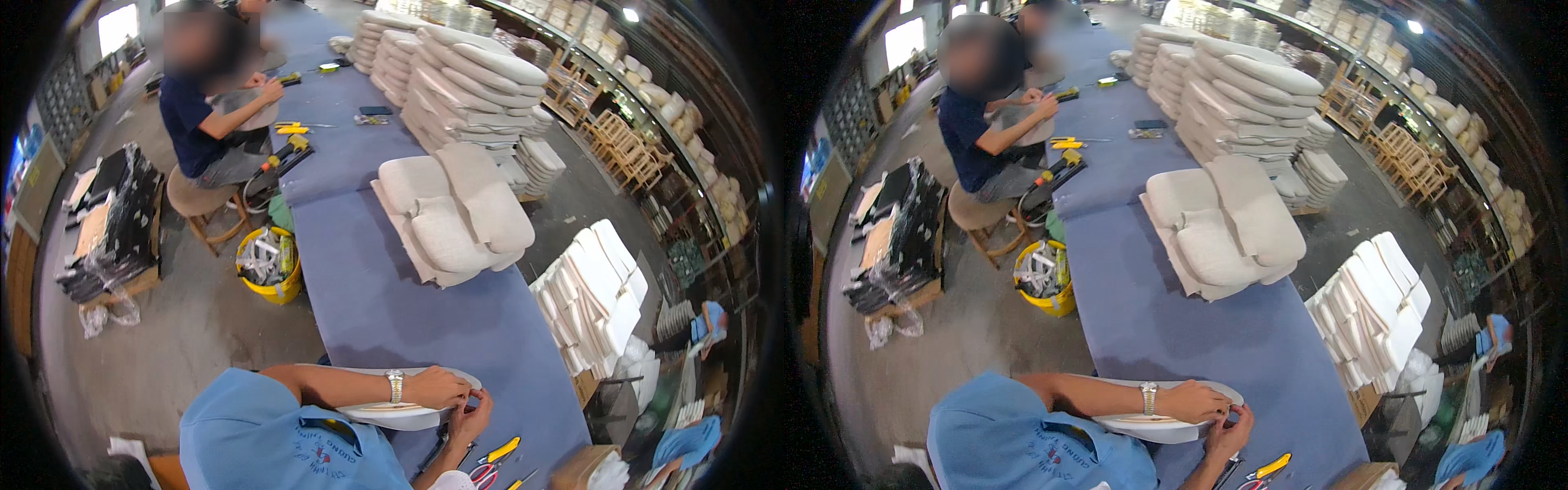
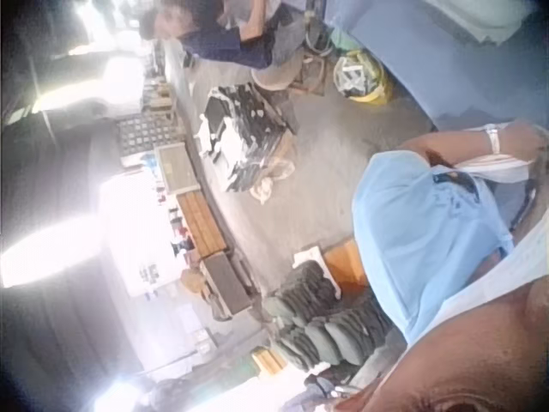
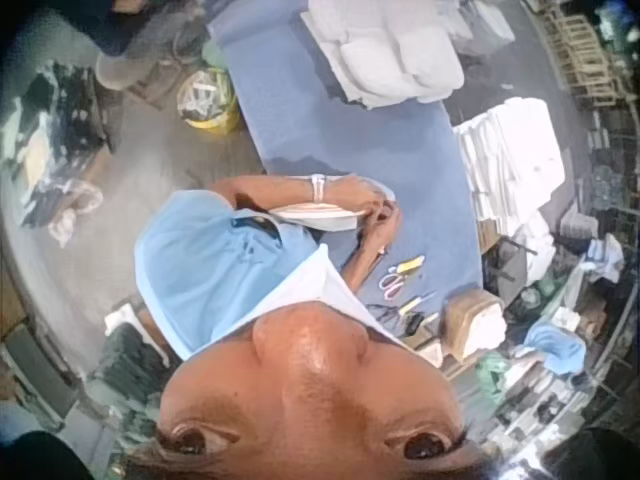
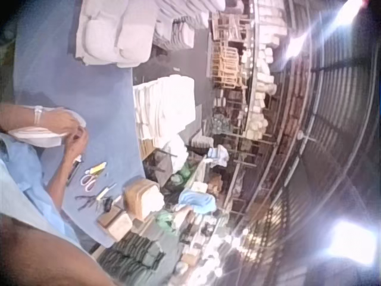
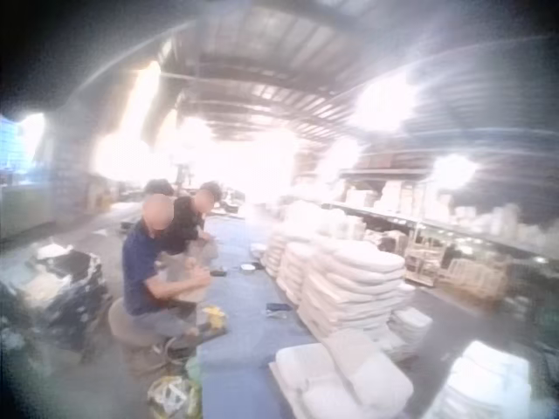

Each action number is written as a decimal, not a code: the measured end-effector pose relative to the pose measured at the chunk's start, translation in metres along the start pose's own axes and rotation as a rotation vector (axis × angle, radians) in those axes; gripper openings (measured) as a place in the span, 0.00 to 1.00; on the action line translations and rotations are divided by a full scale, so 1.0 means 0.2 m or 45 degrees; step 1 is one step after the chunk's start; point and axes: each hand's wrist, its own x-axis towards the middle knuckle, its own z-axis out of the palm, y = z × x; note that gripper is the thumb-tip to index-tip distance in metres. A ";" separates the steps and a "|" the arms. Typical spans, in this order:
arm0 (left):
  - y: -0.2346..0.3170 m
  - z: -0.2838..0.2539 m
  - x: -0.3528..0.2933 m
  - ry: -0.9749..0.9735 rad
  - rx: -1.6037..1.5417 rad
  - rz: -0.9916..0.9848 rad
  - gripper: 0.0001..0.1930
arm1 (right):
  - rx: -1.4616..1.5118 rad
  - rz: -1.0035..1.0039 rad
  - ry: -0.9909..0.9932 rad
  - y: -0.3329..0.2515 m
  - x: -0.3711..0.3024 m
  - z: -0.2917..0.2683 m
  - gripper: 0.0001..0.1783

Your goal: The person assembles cushion covers by inserting foam inserts, aligning edges, and securing them with a staple gun. They trim excess fabric with scissors and stack the finished cushions on the table.

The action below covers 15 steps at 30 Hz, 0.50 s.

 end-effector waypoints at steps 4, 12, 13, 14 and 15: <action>0.16 -0.18 -0.05 -0.033 -0.108 0.063 0.22 | -0.070 0.008 0.064 -0.01 -0.04 -0.02 0.12; 0.12 -0.07 -0.04 0.295 -0.014 0.039 0.17 | -0.043 0.297 -0.311 -0.16 0.05 -0.11 0.13; 0.11 -0.04 -0.03 0.308 -0.029 0.039 0.15 | -0.050 0.306 -0.295 -0.16 0.03 -0.11 0.13; 0.10 -0.03 -0.02 0.326 -0.042 0.034 0.13 | -0.057 0.308 -0.284 -0.16 0.02 -0.11 0.13; 0.09 -0.02 -0.02 0.347 -0.077 0.041 0.12 | -0.009 0.309 -0.244 -0.15 0.01 -0.09 0.13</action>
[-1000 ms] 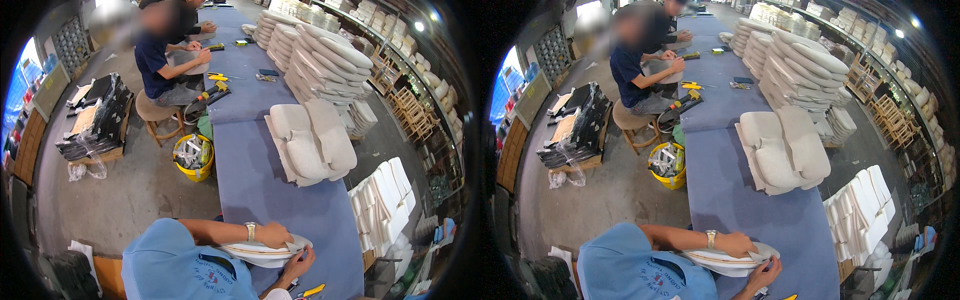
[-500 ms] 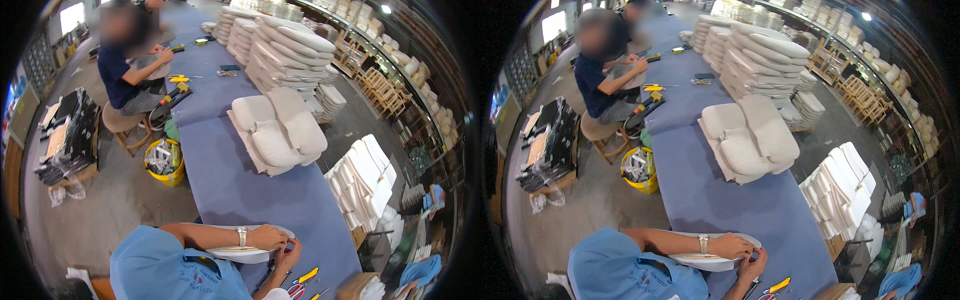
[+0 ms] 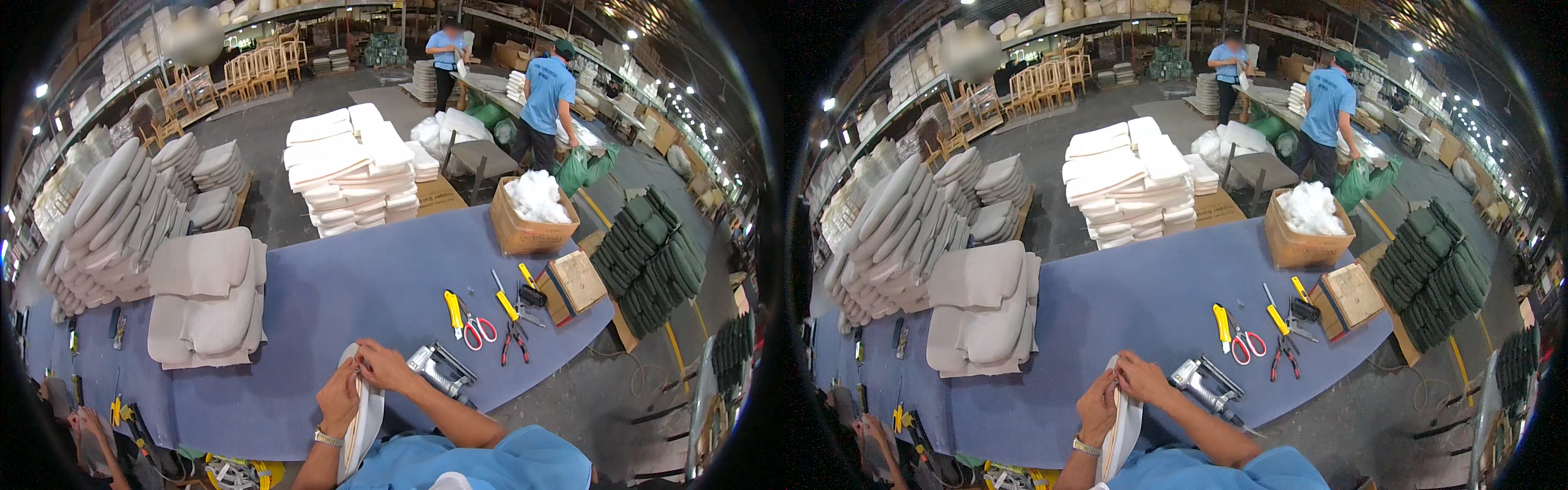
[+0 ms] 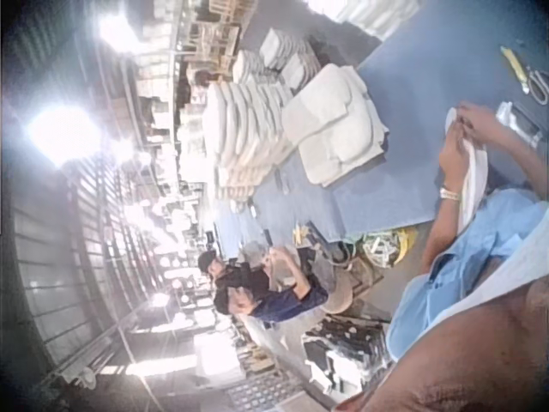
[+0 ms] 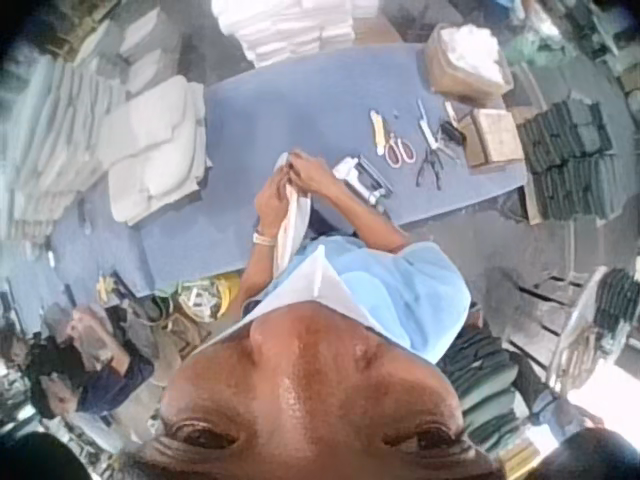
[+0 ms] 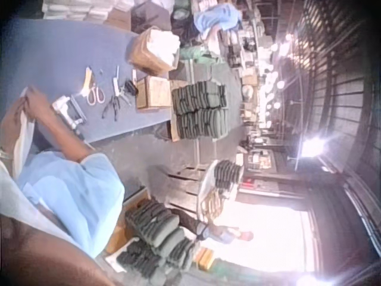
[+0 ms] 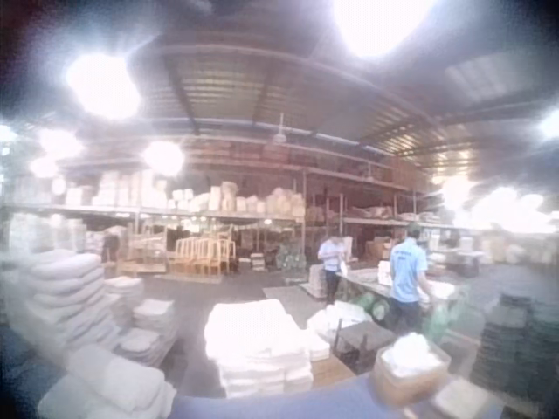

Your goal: The person assembles cushion covers by inserting foam inserts, aligning edges, and securing them with a staple gun. They trim excess fabric with scissors and stack the finished cushions on the table.

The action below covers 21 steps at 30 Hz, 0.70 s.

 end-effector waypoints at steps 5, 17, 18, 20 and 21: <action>0.00 -0.03 -0.01 0.050 -0.069 -0.106 0.10 | 0.107 -0.027 0.042 -0.03 -0.02 0.02 0.12; -0.01 -0.03 0.00 0.056 -0.184 -0.361 0.10 | 0.064 0.023 0.001 -0.03 -0.04 0.01 0.14; -0.01 -0.02 0.00 0.070 -0.220 -0.343 0.10 | 0.094 0.026 -0.003 -0.04 -0.06 0.00 0.15; -0.05 0.01 -0.01 0.109 -0.285 -0.290 0.09 | 0.156 0.015 0.004 -0.06 -0.05 -0.03 0.17; -0.05 0.02 -0.02 0.103 -0.297 -0.246 0.09 | 0.144 -0.005 -0.021 -0.04 -0.05 -0.03 0.18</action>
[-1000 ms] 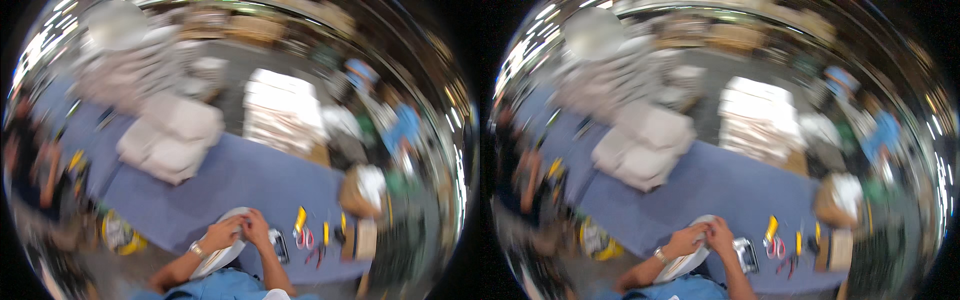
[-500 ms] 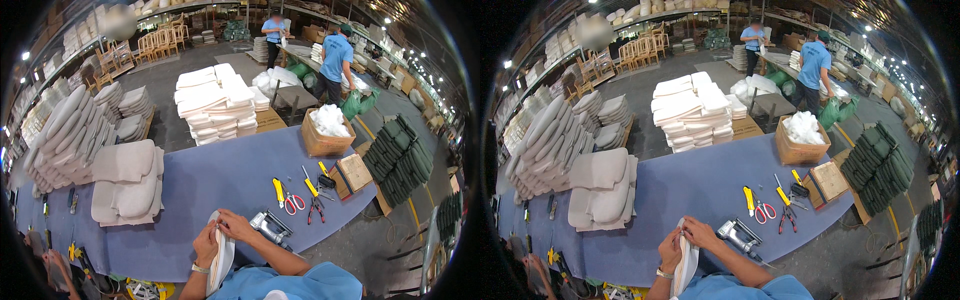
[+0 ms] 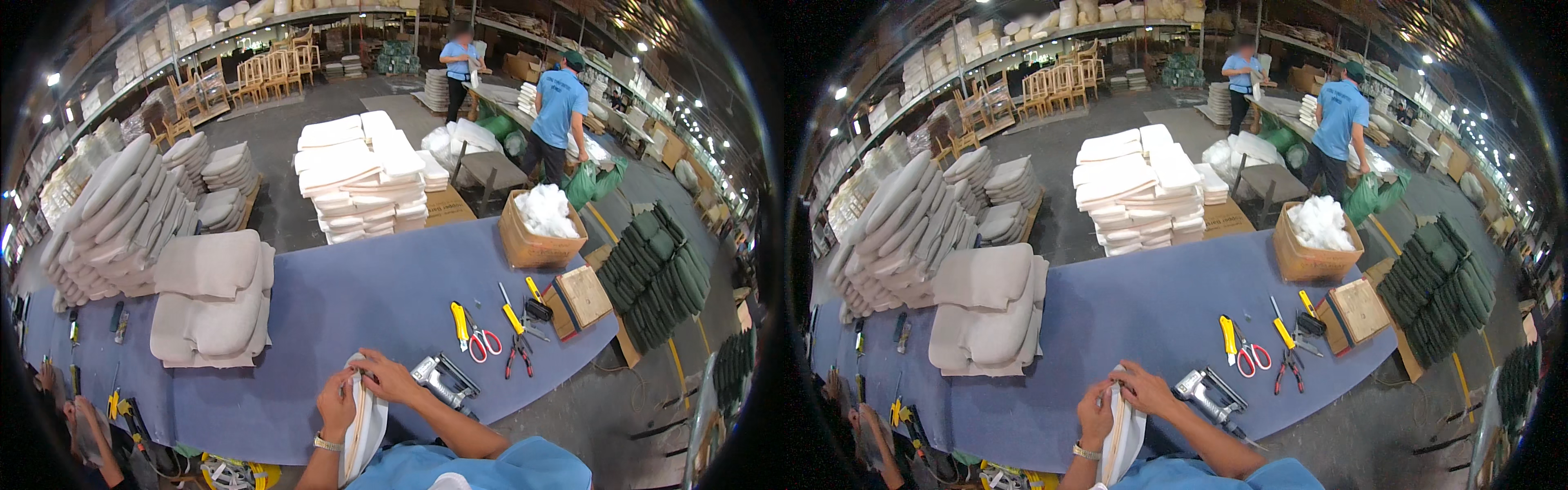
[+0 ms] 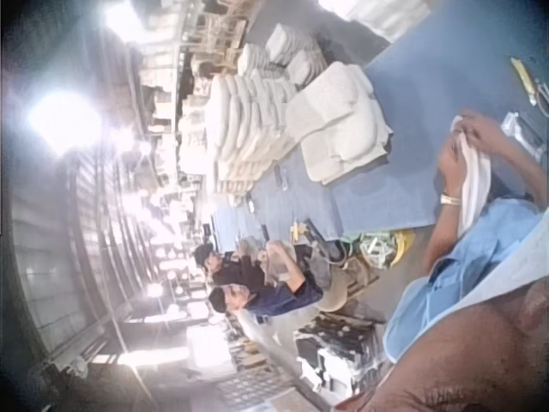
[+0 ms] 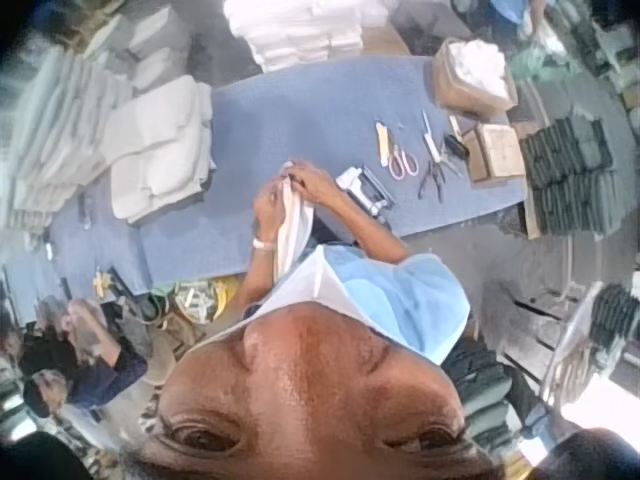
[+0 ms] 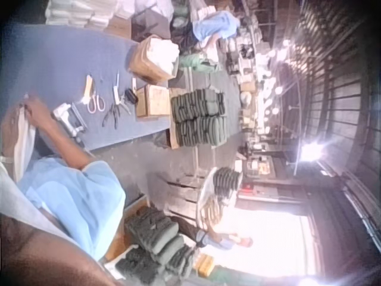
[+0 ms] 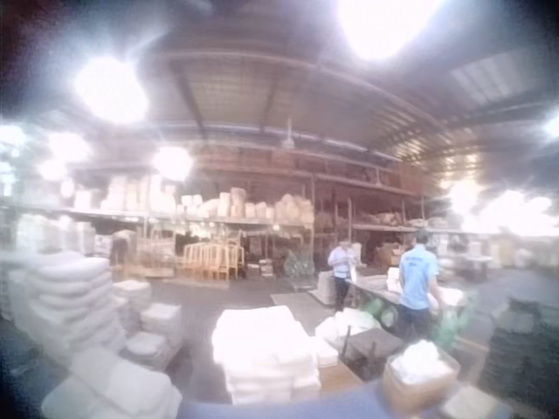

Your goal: The person assembles cushion covers by inserting foam inserts, aligning edges, and securing them with a staple gun. They trim excess fabric with scissors and stack the finished cushions on the table.

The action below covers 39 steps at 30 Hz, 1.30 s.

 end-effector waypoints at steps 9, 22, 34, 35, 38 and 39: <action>-0.07 -0.09 -0.04 0.110 0.008 0.023 0.08 | 0.062 -0.224 0.117 0.06 0.04 0.13 0.14; 0.01 -1.01 -0.05 0.660 0.586 0.052 0.26 | 0.147 -0.223 -0.039 0.12 0.13 0.13 0.10; -1.10 -0.68 -0.24 0.316 1.134 -0.982 0.35 | 0.184 -0.122 0.111 0.14 0.15 0.12 0.08; -1.12 -0.69 -0.26 0.312 1.108 -0.978 0.35 | 0.215 -0.165 0.136 0.19 0.17 0.17 0.08; -1.11 -0.72 -0.23 0.288 1.085 -0.953 0.35 | 0.388 -0.167 0.139 0.18 0.17 0.24 0.09; -1.08 -0.73 -0.22 0.274 1.069 -0.958 0.35 | 0.398 -0.160 0.156 0.17 0.18 0.26 0.11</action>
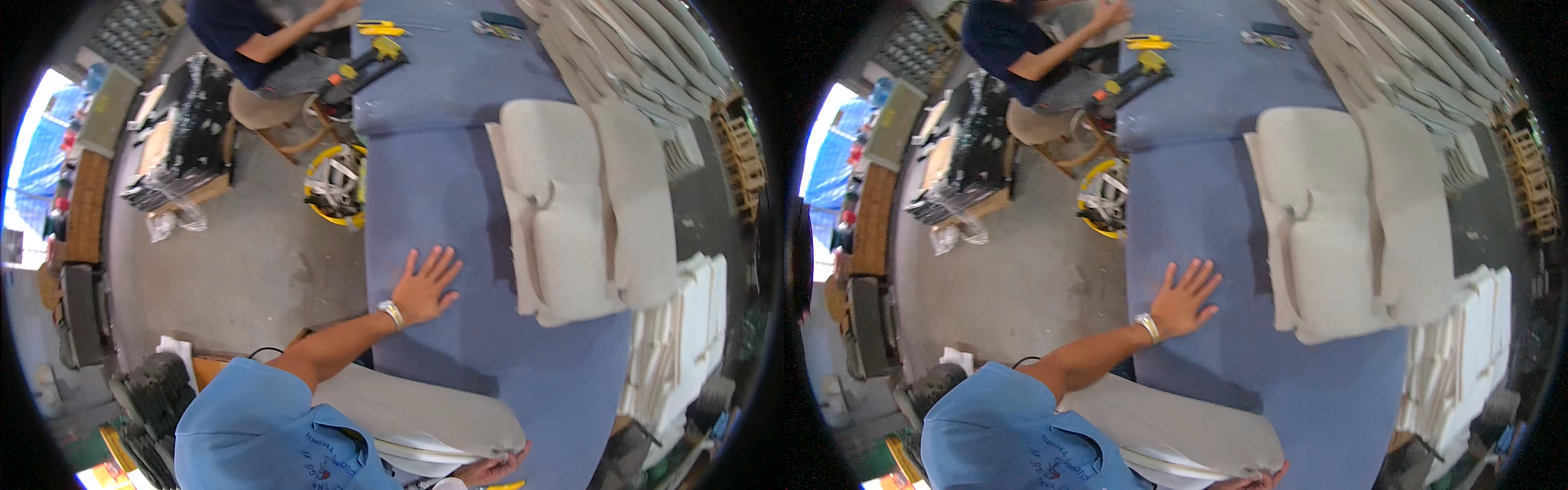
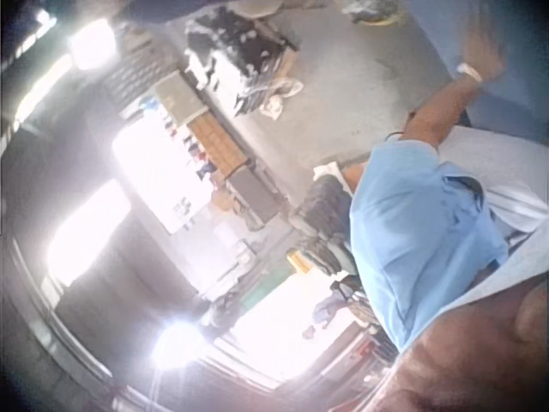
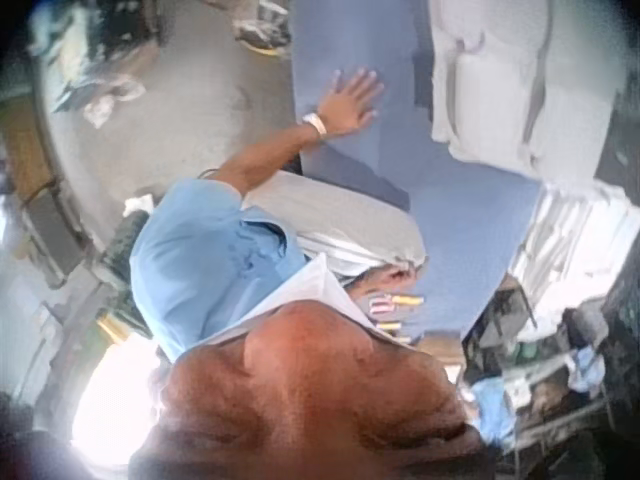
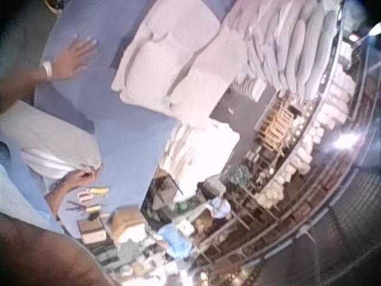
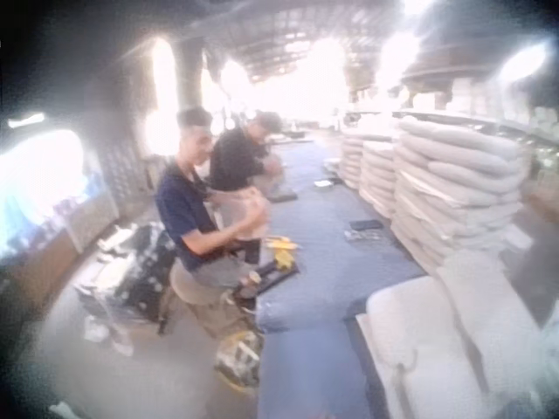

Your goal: The person assembles cushion covers by inserting foam inserts, aligning edges, and securing them with a staple gun. They trim excess fabric with scissors and stack the finished cushions on the table.

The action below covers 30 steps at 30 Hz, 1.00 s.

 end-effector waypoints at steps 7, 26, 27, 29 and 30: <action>-0.02 0.02 -0.05 -0.033 -0.004 -0.039 0.35 | -0.187 0.032 0.186 0.01 -0.03 0.09 0.25; 0.87 -1.88 -0.70 -0.137 -2.461 2.102 0.12 | 0.236 0.114 0.119 0.12 -0.16 0.01 0.24; 0.94 -1.85 -0.68 0.007 -2.438 2.272 0.11 | 0.251 0.148 0.159 0.11 -0.19 0.01 0.24; 1.05 -1.80 -0.69 -0.209 -2.484 2.257 0.10 | 0.337 0.078 0.168 0.13 -0.21 0.03 0.26; 1.04 -1.80 -0.73 -0.562 -2.486 2.064 0.09 | 0.411 0.055 0.199 0.17 -0.24 0.03 0.27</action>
